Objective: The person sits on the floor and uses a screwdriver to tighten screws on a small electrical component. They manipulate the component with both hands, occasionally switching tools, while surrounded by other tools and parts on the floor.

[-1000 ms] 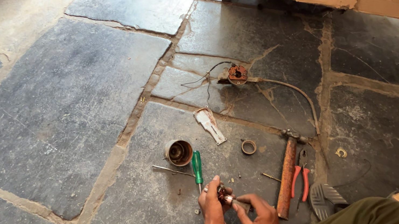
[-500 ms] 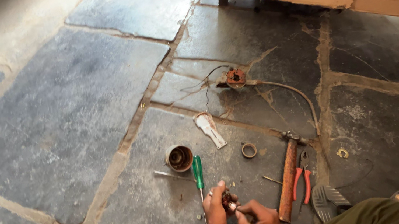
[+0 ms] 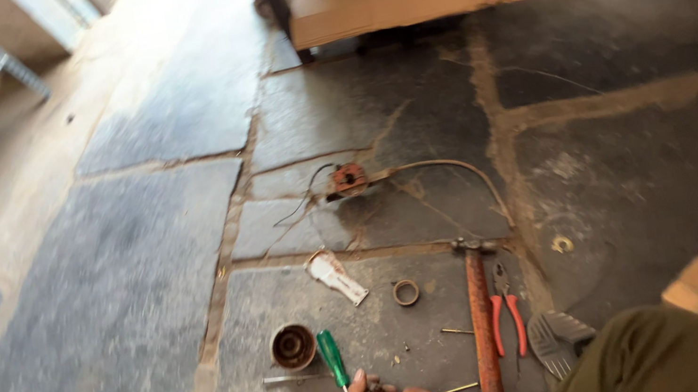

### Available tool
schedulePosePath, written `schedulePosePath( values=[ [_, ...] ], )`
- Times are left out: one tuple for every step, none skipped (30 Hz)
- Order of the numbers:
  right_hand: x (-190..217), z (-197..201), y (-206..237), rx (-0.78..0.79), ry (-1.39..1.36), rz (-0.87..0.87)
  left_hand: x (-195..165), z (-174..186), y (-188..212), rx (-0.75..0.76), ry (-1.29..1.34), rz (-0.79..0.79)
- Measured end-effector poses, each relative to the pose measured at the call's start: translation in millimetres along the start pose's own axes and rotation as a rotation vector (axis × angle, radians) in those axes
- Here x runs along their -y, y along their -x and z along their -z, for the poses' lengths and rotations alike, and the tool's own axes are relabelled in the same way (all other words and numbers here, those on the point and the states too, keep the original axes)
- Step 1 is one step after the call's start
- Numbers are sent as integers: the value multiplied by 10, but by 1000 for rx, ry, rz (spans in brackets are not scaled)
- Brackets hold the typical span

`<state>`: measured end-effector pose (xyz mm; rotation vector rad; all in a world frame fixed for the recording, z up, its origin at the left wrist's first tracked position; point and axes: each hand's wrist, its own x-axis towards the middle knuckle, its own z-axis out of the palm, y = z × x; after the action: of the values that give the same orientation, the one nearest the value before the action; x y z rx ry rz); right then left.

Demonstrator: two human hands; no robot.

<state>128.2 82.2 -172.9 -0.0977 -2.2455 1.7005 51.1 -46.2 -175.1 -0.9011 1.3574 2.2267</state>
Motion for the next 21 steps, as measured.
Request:
schedulePosePath(
  values=[
    [-25, -36, -15, 38, -187, -262, -23, 15, -12, -10, -31, 4],
    [-53, -77, -34, 49, -317, -446, -50, 29, -27, -23, -45, 6],
    [-86, -101, -57, 67, -447, -625, -65, 31, -40, -38, -52, 7],
    [-109, -123, -62, 92, -579, -804, -77, 33, -39, -56, -56, 9],
    [-113, -144, -31, 83, -500, -621, -86, 42, -35, -40, -43, 22],
    [-97, -173, 19, 76, -419, -439, -102, 67, -28, -26, -28, 34],
    [-78, -204, 49, 70, -334, -256, -123, 87, -30, -11, -12, 45],
    [-56, -238, 64, 90, -79, -23, -154, 104, -36, -11, 31, 74],
    [-29, -274, 84, 105, 178, 205, -196, 124, -33, -13, 71, 104],
    [-1, -317, 100, 116, 438, 425, -249, 154, -27, -17, 109, 136],
    [16, -351, 105, 118, 400, 400, -300, 181, -19, -31, 56, 151],
    [24, -386, 100, 123, 362, 379, -346, 205, -9, -45, 6, 163],
    [22, -416, 81, 129, 323, 364, -391, 213, -7, -59, -39, 172],
    [13, -449, 62, 80, 137, 279, -423, 221, -5, -43, -84, 124],
    [-2, -476, 36, 31, -47, 193, -436, 217, -1, -26, -128, 77],
    [-24, -493, 9, -18, -228, 108, -441, 205, -3, -8, -170, 30],
    [-40, -512, -18, -55, -321, -162, -441, 188, -6, -3, -167, 48],
    [-34, -520, -40, -89, -411, -435, -435, 178, -7, 2, -164, 68],
    [-34, -512, -49, -121, -500, -711, -427, 167, -11, 6, -162, 89],
    [-44, -495, -49, -35, -468, -677, -415, 154, -20, 2, -177, 102],
    [-57, -479, -41, 54, -435, -642, -402, 150, -26, -4, -191, 115]
  ],
)
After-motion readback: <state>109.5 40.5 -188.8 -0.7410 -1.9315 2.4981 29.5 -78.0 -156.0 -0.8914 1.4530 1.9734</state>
